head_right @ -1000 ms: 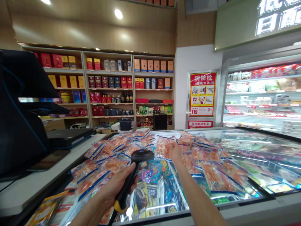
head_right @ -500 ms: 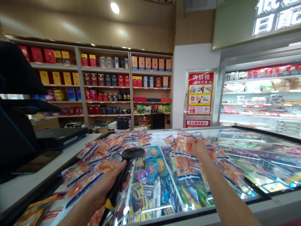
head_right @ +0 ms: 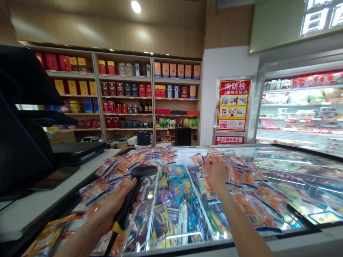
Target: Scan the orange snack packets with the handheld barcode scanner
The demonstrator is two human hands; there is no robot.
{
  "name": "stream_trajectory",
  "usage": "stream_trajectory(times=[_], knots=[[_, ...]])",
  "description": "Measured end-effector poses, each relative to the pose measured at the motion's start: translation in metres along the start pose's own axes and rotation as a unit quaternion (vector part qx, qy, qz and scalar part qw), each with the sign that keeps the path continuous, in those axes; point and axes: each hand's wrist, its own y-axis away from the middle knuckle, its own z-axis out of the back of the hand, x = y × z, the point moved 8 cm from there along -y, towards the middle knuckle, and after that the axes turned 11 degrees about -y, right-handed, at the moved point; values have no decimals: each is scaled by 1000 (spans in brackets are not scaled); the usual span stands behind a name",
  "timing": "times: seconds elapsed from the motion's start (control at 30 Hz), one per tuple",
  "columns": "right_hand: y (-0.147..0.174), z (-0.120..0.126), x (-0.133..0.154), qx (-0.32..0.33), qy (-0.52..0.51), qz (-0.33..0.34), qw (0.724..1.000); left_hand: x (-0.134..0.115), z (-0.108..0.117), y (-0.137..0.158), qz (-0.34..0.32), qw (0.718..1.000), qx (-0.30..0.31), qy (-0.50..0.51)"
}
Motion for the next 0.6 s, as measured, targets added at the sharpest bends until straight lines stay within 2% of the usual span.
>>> stream_trajectory(times=[0.13, 0.2, 0.27, 0.33, 0.4, 0.43, 0.5, 0.6], knots=[[24, -26, 52, 28, -54, 49, 997, -5, 25, 12, -1, 999, -46, 8], [31, -24, 58, 25, -60, 72, 995, -7, 36, 16, 1, 999, -51, 13], [35, -9, 41, -21, -39, 63, 997, -6, 43, 18, 13, 999, -40, 11], [35, 11, 9, -69, -7, 26, 997, -3, 44, 16, 29, 999, -26, 7], [37, 23, -15, -82, 6, 7, 997, -3, 41, 14, 26, 999, -18, 10], [38, 23, -17, -72, -2, 16, 997, -4, 40, 13, 18, 1000, -18, 14], [45, 10, -1, -27, -49, 57, 997, -5, 37, 12, 2, 1000, -21, 20], [66, -32, 59, 75, -161, 98, 979, -3, 43, 16, 11, 1000, -26, 11]])
